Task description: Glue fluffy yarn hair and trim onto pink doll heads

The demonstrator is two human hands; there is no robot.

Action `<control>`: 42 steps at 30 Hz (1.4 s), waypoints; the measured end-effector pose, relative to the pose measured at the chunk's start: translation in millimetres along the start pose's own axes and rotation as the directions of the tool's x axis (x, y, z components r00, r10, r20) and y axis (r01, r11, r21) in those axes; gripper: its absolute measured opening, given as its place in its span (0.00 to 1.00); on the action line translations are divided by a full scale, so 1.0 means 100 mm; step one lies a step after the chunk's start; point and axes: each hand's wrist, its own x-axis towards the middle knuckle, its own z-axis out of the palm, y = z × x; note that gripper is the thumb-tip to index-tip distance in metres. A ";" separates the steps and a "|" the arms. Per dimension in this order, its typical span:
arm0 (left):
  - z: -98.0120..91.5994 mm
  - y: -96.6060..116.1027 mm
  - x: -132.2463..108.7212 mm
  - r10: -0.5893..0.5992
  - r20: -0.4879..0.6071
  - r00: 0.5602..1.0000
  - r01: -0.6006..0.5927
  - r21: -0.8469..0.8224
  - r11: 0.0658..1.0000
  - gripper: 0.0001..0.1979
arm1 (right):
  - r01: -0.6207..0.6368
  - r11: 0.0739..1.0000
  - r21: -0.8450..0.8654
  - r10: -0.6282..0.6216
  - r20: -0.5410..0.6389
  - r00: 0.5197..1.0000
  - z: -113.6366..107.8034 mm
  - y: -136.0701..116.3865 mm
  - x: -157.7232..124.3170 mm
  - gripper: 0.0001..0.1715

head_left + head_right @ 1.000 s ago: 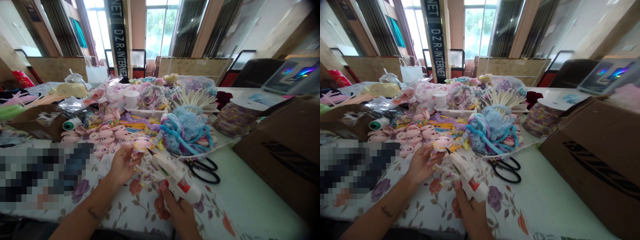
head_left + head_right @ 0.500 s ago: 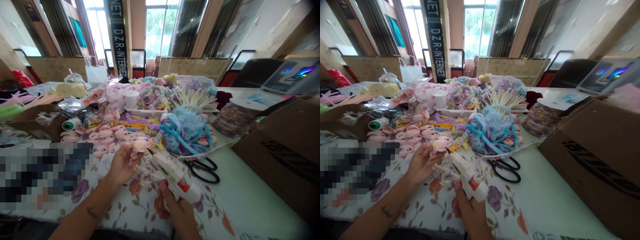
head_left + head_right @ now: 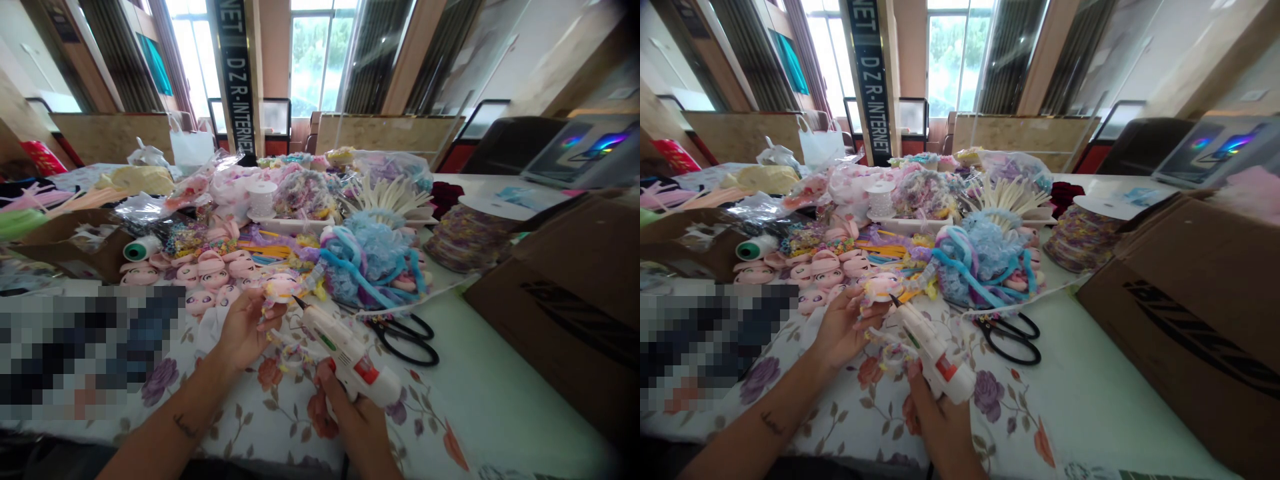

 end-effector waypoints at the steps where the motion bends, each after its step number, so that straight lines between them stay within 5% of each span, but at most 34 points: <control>1: 0.00 0.00 0.00 -0.003 0.005 1.000 0.003 -0.009 1.000 0.03 | 0.007 1.000 0.002 -0.007 -0.001 1.000 0.00 0.00 0.00 0.30; 42: 0.01 -0.01 0.00 -0.011 0.015 1.000 0.011 0.008 1.000 0.04 | 0.030 0.999 -0.018 -0.030 0.004 1.000 -0.02 0.04 0.02 0.31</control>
